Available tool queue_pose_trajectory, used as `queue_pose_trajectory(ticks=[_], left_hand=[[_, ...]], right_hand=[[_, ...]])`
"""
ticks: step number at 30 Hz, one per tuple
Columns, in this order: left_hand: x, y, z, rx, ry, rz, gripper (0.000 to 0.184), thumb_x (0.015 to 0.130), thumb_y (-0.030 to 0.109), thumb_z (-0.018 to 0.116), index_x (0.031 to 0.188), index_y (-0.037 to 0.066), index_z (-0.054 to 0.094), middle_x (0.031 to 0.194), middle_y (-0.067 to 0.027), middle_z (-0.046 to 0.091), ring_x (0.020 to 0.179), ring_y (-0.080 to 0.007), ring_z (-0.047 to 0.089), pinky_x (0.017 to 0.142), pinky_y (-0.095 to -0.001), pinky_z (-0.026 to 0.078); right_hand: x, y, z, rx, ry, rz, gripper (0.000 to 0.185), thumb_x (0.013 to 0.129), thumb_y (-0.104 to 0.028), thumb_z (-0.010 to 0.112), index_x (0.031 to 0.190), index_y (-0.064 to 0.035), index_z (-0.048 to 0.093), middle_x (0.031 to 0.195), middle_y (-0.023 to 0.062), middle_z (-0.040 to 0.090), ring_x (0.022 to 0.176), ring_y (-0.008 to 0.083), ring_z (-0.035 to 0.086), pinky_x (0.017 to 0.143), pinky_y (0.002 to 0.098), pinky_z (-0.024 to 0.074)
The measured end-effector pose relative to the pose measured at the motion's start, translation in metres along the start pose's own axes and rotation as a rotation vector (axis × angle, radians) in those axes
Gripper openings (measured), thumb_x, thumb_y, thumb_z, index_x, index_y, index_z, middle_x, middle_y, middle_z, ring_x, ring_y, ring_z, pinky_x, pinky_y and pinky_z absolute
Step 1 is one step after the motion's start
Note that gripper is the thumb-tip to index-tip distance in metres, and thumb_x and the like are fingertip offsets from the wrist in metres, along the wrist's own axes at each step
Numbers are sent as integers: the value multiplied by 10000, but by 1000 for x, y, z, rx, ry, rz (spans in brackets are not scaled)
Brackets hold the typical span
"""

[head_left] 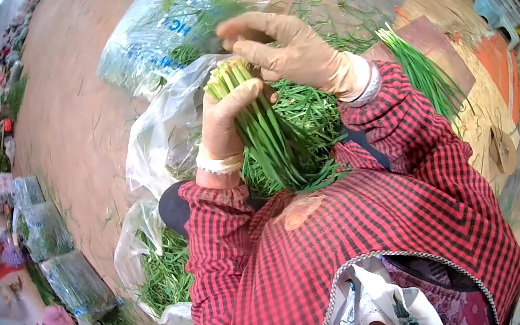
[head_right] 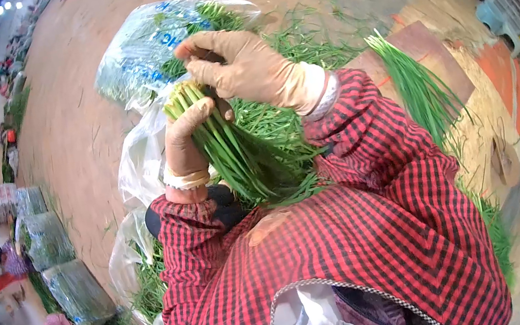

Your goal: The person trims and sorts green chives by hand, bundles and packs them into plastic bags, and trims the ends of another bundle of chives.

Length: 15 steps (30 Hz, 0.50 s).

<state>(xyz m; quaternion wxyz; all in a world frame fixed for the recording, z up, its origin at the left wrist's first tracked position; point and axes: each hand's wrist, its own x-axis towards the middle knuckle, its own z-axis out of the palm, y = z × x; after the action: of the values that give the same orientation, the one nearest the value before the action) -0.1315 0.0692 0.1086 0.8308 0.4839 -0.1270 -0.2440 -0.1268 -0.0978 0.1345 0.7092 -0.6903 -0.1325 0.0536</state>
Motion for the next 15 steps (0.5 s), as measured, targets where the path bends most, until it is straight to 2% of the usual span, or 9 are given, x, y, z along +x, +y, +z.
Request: queue_pose_trajectory(ticks=[2,4,6,9,10,12,13,14,15], left_hand=[[1,-3,7,96,43,-59,292,780,192,638,1016,31,581,830,-84,646,715,-190,618,663,-296,504],[-1,-4,16,104,161,14,263,802,132,607,1035,12,595,857,-61,641,755,-172,622,688,-295,494],[-8,-9,3,45,203,114,294,804,131,617,1062,-7,583,908,-67,632,798,-168,620,702,-292,492],[5,1,2,177,229,111,344,837,95,596,1145,-43,530,943,-64,608,806,-142,586,778,-276,473],[4,9,9,222,219,168,372,849,63,571,1199,-34,491,943,-65,596,804,-138,571,801,-278,469],[9,19,27,37,148,223,457,852,101,580,1269,-18,438,978,-75,580,832,-143,562,810,-278,467],[10,24,40,61,69,234,522,851,134,589,1314,-9,396,1011,-78,571,879,-149,554,839,-287,459],[10,26,50,83,-8,247,588,850,167,597,1359,0,355,1044,-81,561,926,-155,546,867,-297,451],[18,25,60,135,-44,280,680,854,223,588,1424,11,283,1209,-113,530,1119,-220,511,993,-352,395]], right_hand=[[-1,12,-1,-366,104,-406,366,962,-318,492,1130,-19,619,956,118,675,814,187,648,701,287,520],[-8,7,1,-475,3,-389,502,960,-458,405,1138,-41,620,1005,161,664,991,318,614,887,370,461],[-4,7,11,-518,-118,-314,610,915,-518,465,1204,13,548,1103,203,616,1083,331,570,928,369,438],[-18,23,8,-644,133,-431,994,750,-638,618,1319,121,321,1327,304,399,1245,370,426,1033,363,361],[-24,32,12,-595,176,-510,1076,695,-568,721,1383,91,221,1335,297,394,1247,378,424,1052,357,344],[-39,45,29,-234,3,-435,1146,687,-374,810,1450,22,52,1391,238,345,1284,350,384,1076,376,313],[-40,45,45,-87,101,-565,1196,667,-248,832,1469,-48,-32,1414,210,329,1299,320,374,1075,363,315],[-45,47,39,40,36,-457,1149,692,-131,787,1479,-101,-49,1423,176,336,1312,270,366,1073,349,317],[-48,42,22,100,45,-397,1087,703,-67,738,1483,-107,-19,1435,147,333,1312,240,364,1072,345,321]])
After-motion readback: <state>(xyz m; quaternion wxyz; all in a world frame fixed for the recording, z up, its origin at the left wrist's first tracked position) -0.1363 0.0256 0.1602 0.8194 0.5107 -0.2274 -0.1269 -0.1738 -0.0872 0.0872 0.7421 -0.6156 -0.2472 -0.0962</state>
